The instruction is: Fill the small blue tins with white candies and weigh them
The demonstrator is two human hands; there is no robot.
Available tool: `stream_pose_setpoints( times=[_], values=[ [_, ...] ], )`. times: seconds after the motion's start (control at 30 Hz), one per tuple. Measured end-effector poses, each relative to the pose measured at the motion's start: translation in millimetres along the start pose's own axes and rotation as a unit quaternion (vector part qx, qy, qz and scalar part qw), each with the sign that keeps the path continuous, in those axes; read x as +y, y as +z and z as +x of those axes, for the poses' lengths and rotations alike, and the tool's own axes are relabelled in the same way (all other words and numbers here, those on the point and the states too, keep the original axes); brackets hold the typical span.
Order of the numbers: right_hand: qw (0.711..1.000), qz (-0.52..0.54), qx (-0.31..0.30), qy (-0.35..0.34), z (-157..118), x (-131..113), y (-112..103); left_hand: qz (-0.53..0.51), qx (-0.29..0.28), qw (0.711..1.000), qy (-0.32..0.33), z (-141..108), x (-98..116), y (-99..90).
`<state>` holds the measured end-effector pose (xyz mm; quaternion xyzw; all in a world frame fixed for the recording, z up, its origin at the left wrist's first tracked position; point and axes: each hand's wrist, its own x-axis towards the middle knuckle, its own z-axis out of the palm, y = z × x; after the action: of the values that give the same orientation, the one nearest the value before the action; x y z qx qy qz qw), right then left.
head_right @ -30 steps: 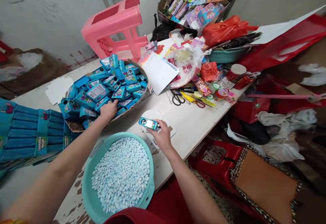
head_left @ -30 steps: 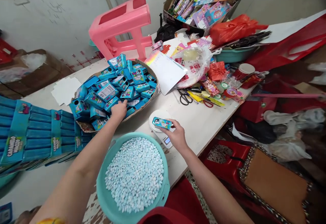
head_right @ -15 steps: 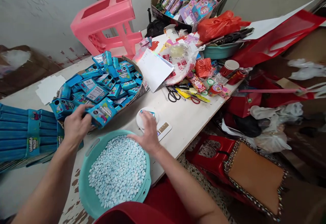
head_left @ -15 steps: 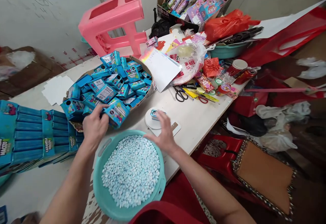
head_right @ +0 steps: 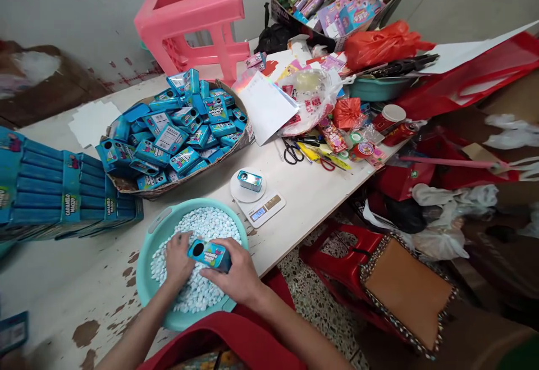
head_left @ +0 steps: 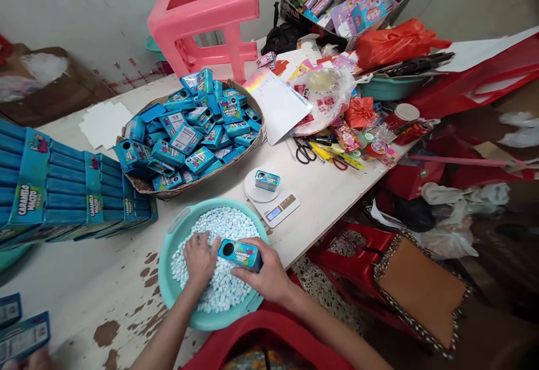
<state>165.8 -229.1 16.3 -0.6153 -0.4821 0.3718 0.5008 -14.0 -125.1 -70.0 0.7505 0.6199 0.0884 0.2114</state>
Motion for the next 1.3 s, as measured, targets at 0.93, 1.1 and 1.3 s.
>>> stream_pose_setpoints(
  times=[0.93, 1.1, 1.3],
  values=[
    [0.982, -0.172, -0.034, -0.065, 7, -18, 26, -0.703, 0.014, 0.701, -0.123, -12, 82, -80.7],
    [0.988, -0.140, -0.025, -0.053, 9, -18, 27, -0.692, 0.026, 0.715, -0.095, -10, 83, -82.0],
    [0.992, -0.117, -0.017, -0.032, 13, -19, 29, -0.679, 0.030, 0.728, -0.092, -9, 86, -86.2]
  ],
)
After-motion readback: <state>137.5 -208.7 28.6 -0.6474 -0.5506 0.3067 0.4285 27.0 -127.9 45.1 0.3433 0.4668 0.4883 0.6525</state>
